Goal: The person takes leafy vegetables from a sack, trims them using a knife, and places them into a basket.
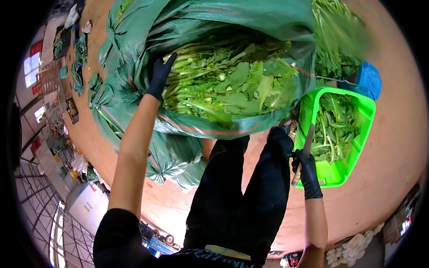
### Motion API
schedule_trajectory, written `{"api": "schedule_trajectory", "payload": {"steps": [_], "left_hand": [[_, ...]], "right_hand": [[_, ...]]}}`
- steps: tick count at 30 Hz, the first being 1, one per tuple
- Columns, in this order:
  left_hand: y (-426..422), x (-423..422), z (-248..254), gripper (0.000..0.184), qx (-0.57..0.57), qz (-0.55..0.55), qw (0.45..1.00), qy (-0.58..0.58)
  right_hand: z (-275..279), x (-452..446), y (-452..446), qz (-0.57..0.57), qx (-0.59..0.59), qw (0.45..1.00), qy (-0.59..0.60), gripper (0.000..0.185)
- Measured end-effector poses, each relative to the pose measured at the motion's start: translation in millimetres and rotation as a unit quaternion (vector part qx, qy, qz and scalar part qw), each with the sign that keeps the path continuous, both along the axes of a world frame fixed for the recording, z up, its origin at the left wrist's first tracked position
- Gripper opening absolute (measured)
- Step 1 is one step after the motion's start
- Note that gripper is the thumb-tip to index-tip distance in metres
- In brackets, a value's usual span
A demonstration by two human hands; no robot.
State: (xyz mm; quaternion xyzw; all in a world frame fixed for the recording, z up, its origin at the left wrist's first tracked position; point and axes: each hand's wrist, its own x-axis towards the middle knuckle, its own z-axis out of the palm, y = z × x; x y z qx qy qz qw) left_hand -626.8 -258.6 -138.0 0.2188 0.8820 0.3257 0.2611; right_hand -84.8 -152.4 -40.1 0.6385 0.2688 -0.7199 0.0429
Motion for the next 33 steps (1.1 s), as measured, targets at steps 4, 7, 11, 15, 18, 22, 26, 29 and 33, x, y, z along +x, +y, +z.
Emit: {"api": "schedule_trajectory", "payload": {"steps": [4, 7, 11, 15, 18, 22, 26, 29, 33], "left_hand": [[0.8, 1.6, -11.2, 0.054, 0.0, 0.033, 0.998, 0.054], [6.3, 5.6, 3.7, 0.05, 0.044, 0.036, 0.998, 0.024], [-1.5, 44.1, 63.8, 0.04, 0.115, -0.004, 0.991, 0.071], [-22.8, 55.1, 136.2, 0.035, 0.132, 0.068, 0.989, -0.001], [-35.0, 15.8, 206.1, 0.032, 0.146, 0.053, 0.986, -0.051], [-43.0, -11.1, 235.1, 0.04, 0.143, 0.094, 0.959, -0.226], [-54.9, -19.4, 211.7, 0.052, 0.089, 0.136, 0.98, -0.116], [-47.5, 14.2, 234.3, 0.043, 0.078, 0.068, 0.994, 0.027], [-15.0, 86.7, 311.0, 0.032, 0.042, -0.102, 0.99, 0.083]], "right_hand": [[-5.5, 4.9, -6.8, -0.023, -0.022, 0.999, -0.005, 0.023], [-6.9, 5.4, -12.0, -0.015, -0.003, 1.0, -0.014, 0.022], [4.0, 3.7, -14.0, -0.007, 0.013, 0.999, -0.033, 0.023], [9.1, 8.1, -14.3, -0.02, 0.002, 0.999, -0.028, 0.024], [5.0, 13.1, -13.6, -0.019, -0.012, 1.0, -0.008, 0.025], [-14.0, 11.1, -18.6, 0.006, 0.008, 1.0, -0.012, 0.027], [-7.0, 0.8, -21.0, 0.022, 0.037, 0.999, -0.001, 0.026], [20.2, -17.7, -12.6, 0.078, 0.127, 0.989, 0.02, 0.021], [97.7, -71.5, 15.0, 0.126, 0.275, 0.946, 0.113, 0.021]]}}
